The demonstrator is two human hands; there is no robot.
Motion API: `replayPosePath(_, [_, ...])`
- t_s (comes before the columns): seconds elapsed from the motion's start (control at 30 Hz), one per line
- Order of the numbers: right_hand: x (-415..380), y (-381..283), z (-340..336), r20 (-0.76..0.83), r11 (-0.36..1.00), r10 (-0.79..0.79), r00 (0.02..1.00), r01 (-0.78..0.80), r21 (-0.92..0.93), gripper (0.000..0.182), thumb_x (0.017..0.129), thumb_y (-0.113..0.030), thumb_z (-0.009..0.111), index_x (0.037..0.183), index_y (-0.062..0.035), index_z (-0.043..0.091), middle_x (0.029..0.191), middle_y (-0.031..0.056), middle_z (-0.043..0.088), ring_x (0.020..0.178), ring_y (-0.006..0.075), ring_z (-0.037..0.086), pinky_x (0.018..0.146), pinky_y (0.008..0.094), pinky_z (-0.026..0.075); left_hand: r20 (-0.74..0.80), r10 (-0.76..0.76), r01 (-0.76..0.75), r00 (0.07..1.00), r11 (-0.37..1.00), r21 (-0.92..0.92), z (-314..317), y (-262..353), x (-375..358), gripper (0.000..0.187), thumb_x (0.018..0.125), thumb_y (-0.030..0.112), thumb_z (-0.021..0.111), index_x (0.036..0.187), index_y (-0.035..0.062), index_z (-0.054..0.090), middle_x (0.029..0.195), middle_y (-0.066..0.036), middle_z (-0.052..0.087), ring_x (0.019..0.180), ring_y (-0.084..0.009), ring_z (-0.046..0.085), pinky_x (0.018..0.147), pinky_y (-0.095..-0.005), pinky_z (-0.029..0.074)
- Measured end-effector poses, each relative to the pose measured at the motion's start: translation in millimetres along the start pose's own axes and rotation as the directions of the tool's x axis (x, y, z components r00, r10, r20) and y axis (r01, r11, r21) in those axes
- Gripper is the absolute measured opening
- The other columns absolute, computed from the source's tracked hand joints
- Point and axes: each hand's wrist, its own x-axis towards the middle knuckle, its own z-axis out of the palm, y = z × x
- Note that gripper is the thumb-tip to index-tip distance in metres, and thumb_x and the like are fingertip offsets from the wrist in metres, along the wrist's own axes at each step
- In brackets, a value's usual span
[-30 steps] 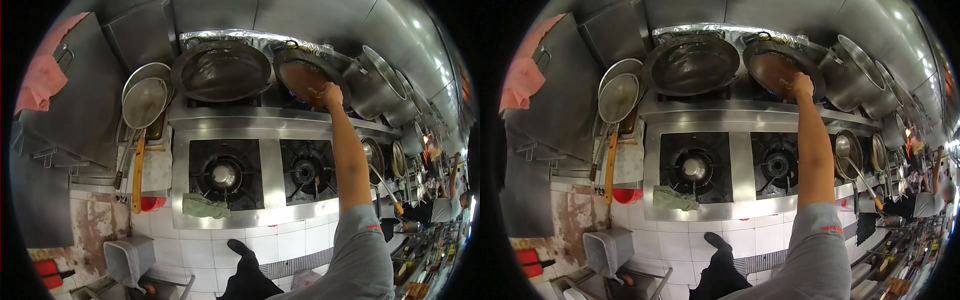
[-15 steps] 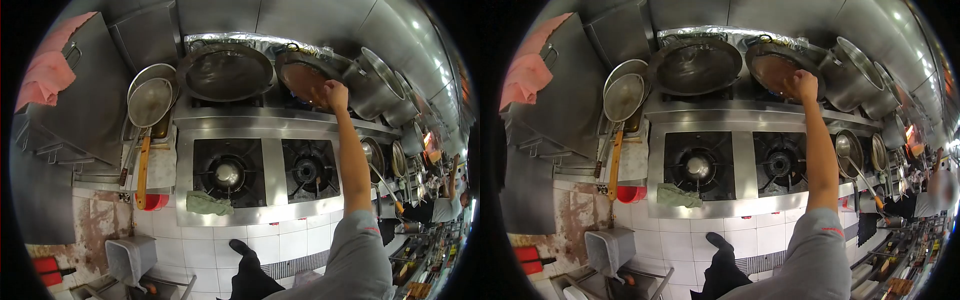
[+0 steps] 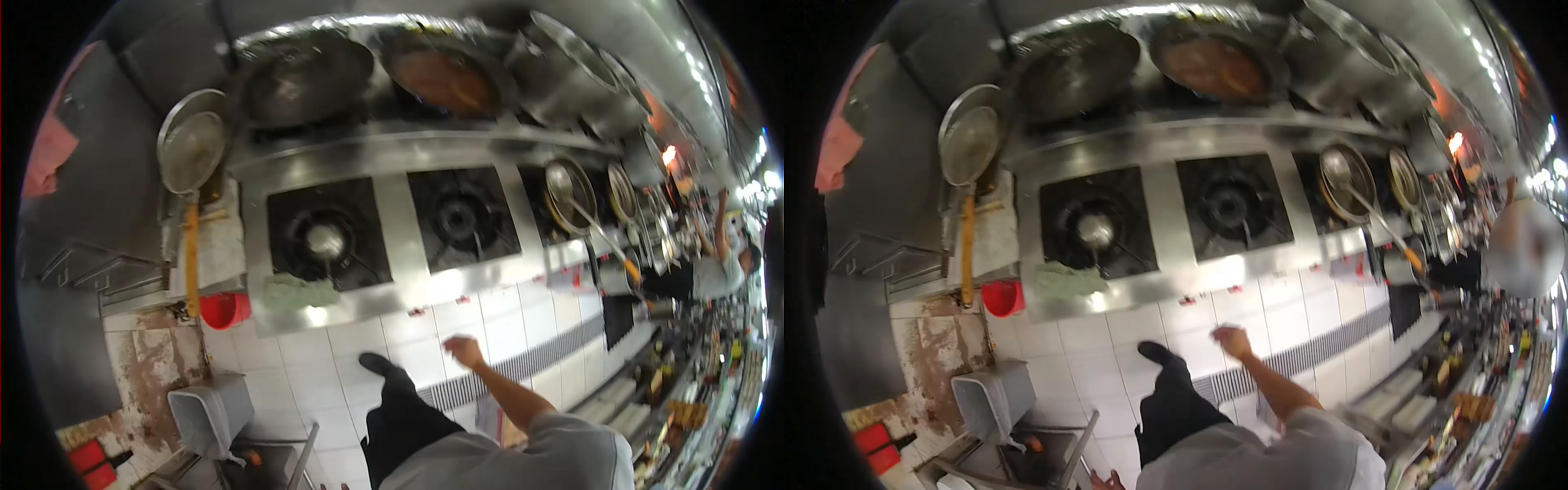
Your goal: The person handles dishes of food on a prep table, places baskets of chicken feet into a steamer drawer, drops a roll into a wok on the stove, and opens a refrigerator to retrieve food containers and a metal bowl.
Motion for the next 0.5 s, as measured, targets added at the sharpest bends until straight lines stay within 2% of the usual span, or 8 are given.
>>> replayPosePath(0.07, [17, 83, -10, 0.002, 0.606, 0.501, 0.865, -0.353, 0.713, 0.016, 0.094, -0.014, 0.059, 0.098, -0.0030, 0.071, 0.077, 0.0065, 0.070, 0.060, 0.0141, 0.065, 0.047, 0.0275, 0.049, 0.153, -0.118, 0.131, 0.981, 0.988, -0.078, 9, -8, 13, 0.075, 0.094, 0.039, 0.069, 0.147, -0.0013, 0.036, 0.145, -0.027, 0.038, 0.103, -0.0344, 0.059, 0.084, -0.0439, 0.050])
replayPosePath(0.13, [52, 124, -39, -0.024, 0.336, 0.784, 0.621, -0.391, 0.857, 0.042, 0.095, -0.043, 0.064, 0.094, -0.0013, 0.067, 0.074, 0.0063, 0.065, 0.056, 0.0158, 0.059, 0.048, 0.0253, 0.045, 0.263, -0.036, 0.028, 0.964, 0.999, 0.034, -11, -11, 22, 0.074, 0.095, 0.039, 0.069, 0.149, 0.0011, 0.035, 0.145, -0.027, 0.037, 0.102, -0.0343, 0.059, 0.083, -0.0436, 0.051])
replayPosePath(0.17, [64, 123, -55, -0.049, 0.292, 0.836, 0.546, -0.368, 0.883, 0.058, 0.093, -0.056, 0.062, 0.100, 0.0015, 0.066, 0.074, 0.0081, 0.066, 0.059, 0.0184, 0.061, 0.052, 0.0280, 0.048, 0.353, 0.030, -0.070, 0.935, 0.993, 0.100, -14, -9, 31, 0.075, 0.095, 0.039, 0.068, 0.151, 0.0035, 0.033, 0.146, -0.027, 0.037, 0.102, -0.0342, 0.059, 0.081, -0.0433, 0.051])
replayPosePath(0.23, [96, 146, -70, -0.078, 0.138, 0.865, 0.496, -0.086, 0.987, 0.069, 0.091, -0.063, 0.059, 0.128, -0.0046, 0.056, 0.117, 0.0163, 0.063, 0.090, 0.0234, 0.065, 0.074, 0.0377, 0.055, 0.298, 0.101, -0.090, 0.949, 0.995, -0.051, -14, -23, 47, 0.077, 0.096, 0.041, 0.066, 0.154, 0.0084, 0.029, 0.148, -0.027, 0.035, 0.104, -0.0329, 0.058, 0.079, -0.0409, 0.053])
replayPosePath(0.3, [125, 135, -95, -0.009, -0.054, 0.855, 0.519, 0.105, 0.993, 0.060, 0.097, -0.054, 0.055, 0.136, -0.0093, 0.049, 0.133, 0.0172, 0.055, 0.107, 0.0269, 0.061, 0.089, 0.0422, 0.054, 0.141, 0.395, -0.397, 0.908, 0.918, -0.017, 11, -64, 62, 0.077, 0.095, 0.042, 0.066, 0.154, 0.0100, 0.030, 0.149, -0.026, 0.033, 0.107, -0.0316, 0.059, 0.079, -0.0392, 0.054])
replayPosePath(0.37, [157, 222, -88, -0.247, 0.019, 0.540, 0.805, 0.282, 0.959, 0.061, 0.099, -0.041, 0.055, 0.146, -0.0061, 0.036, 0.137, 0.0189, 0.052, 0.120, 0.0293, 0.056, 0.098, 0.0461, 0.049, 0.212, 0.158, -0.147, 0.964, 0.987, -0.069, 7, -63, 66, 0.076, 0.095, 0.042, 0.066, 0.153, 0.0077, 0.031, 0.149, -0.026, 0.034, 0.107, -0.0322, 0.060, 0.079, -0.0393, 0.055])
replayPosePath(0.4, [148, 189, -93, -0.406, 0.154, 0.537, 0.739, 0.387, 0.909, 0.054, 0.098, -0.027, 0.055, 0.144, -0.0040, 0.038, 0.140, 0.0139, 0.052, 0.124, 0.0295, 0.054, 0.100, 0.0467, 0.047, 0.322, -0.064, 0.103, 0.945, 0.989, -0.105, 1, -63, 63, 0.076, 0.095, 0.041, 0.066, 0.153, 0.0054, 0.032, 0.149, -0.026, 0.034, 0.106, -0.0328, 0.060, 0.080, -0.0394, 0.055])
replayPosePath(0.5, [143, 184, -89, -0.404, 0.266, 0.659, 0.635, 0.306, 0.914, 0.069, 0.095, -0.023, 0.062, 0.153, -0.0171, 0.026, 0.156, 0.0086, 0.036, 0.139, 0.0373, 0.037, 0.105, 0.0598, 0.039, 0.109, 0.201, -0.175, 0.974, 0.962, -0.210, -5, -14, 58, 0.075, 0.094, 0.037, 0.069, 0.150, 0.0011, 0.034, 0.147, -0.027, 0.036, 0.103, -0.0330, 0.060, 0.080, -0.0389, 0.054])
